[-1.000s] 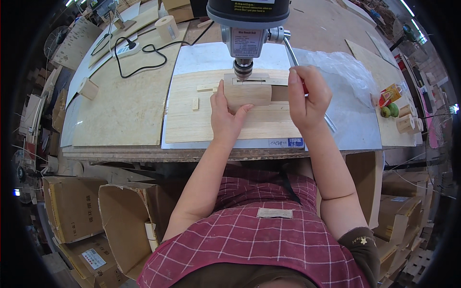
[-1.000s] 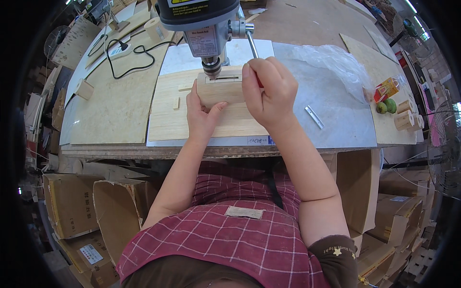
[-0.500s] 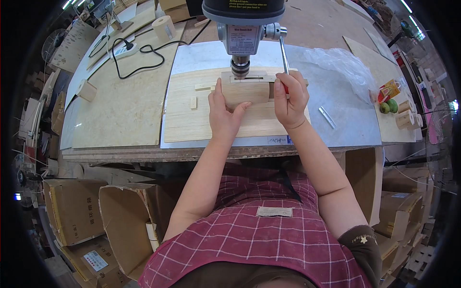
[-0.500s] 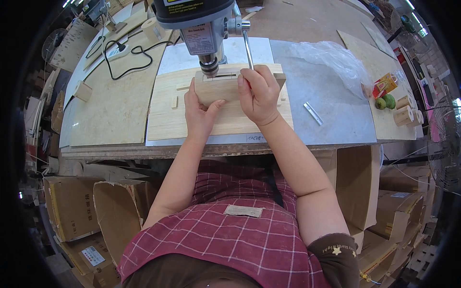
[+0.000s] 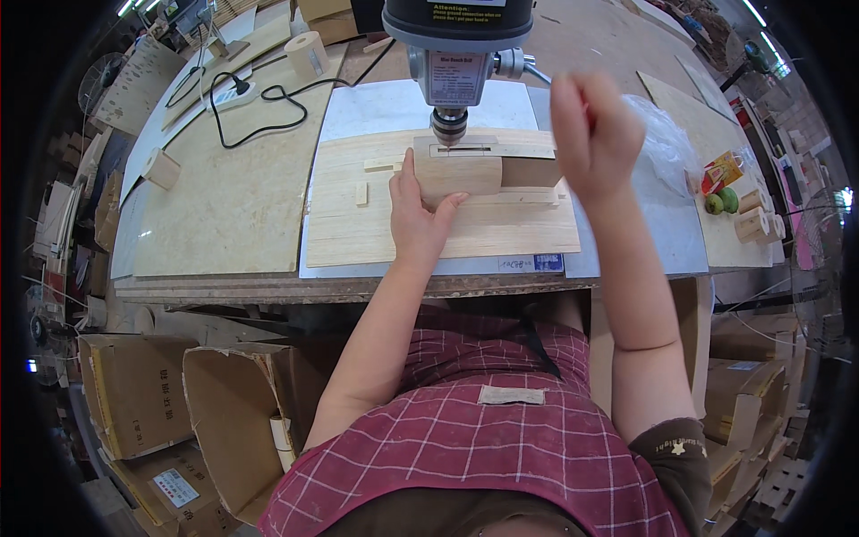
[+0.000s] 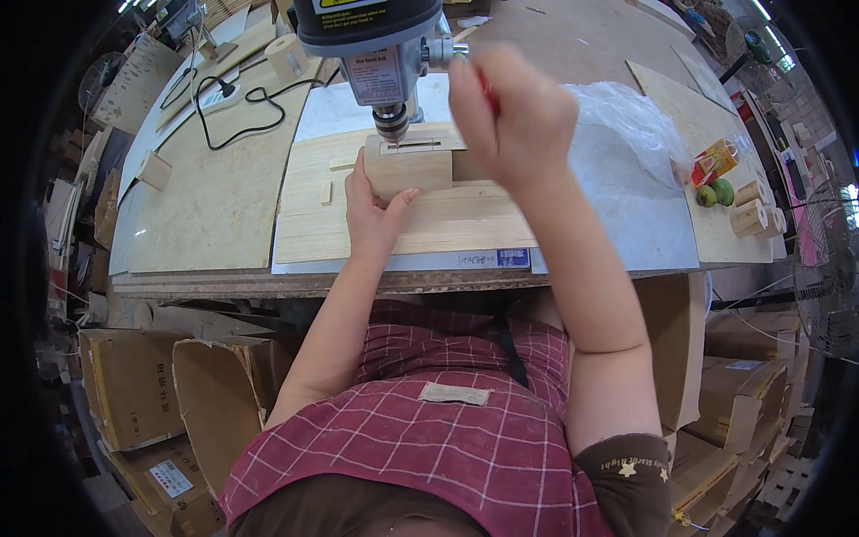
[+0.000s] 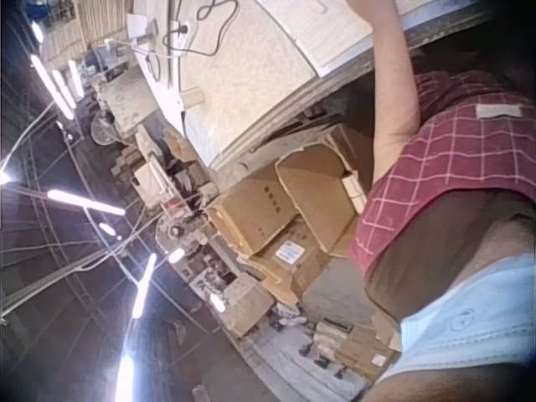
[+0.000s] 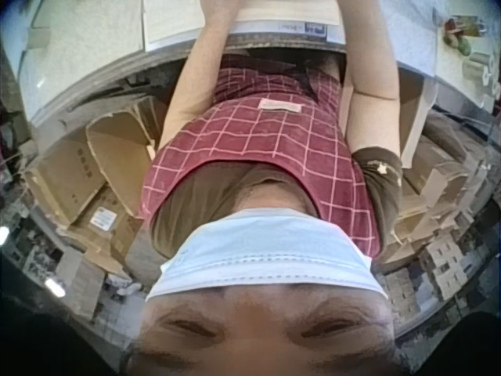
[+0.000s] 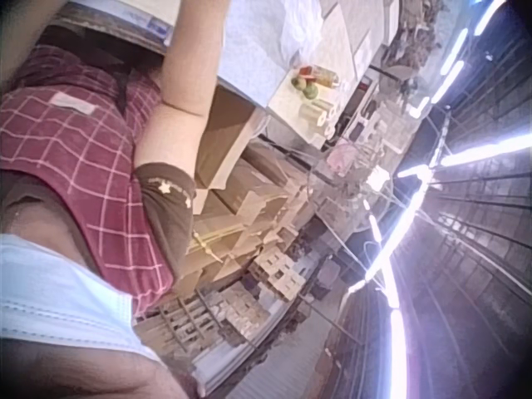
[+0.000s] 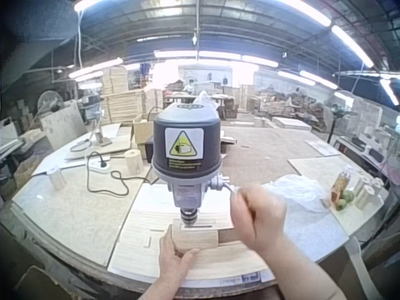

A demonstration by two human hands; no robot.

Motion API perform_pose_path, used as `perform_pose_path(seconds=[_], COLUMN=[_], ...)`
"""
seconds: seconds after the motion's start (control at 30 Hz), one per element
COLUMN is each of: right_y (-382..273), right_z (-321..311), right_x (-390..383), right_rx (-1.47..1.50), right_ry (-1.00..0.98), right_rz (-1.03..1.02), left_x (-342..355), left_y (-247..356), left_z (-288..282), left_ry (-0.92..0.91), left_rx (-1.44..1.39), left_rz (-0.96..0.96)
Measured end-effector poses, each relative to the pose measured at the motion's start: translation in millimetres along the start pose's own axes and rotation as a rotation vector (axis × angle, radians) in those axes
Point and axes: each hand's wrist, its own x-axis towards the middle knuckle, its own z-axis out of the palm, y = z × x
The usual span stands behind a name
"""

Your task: Drilling holes into wooden blocks using a drill press in a workshop environment.

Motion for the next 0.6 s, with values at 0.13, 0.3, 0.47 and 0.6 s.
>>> perform_pose_path(seconds=[0.13,0.3,0.47,0.6], right_y=[12.8,48.8,49.2,82.2], right_z=[3.3,33.9,39.2,17.1], right_x=[59.8,99.0,76.8,1.4], right_rx=[-0.152,-0.173,0.222,0.277], right_ry=[-0.093,-0.153,-0.074,-0.326], right_rz=[0.054,0.303,0.484,0.551], left_x=[0.7,2.5,0.3,0.4], left_y=[0.3,7.2,1.4,5.6], left_z=[-1.4,-1.8,-3.3,-1.2], left_ry=[-0.002,-0.015,-0.021,-0.037], left_rx=[-0.006,-0.032,-0.092,-0.097], left_rz=[-0.011,-0.011,-0.022,-0.026])
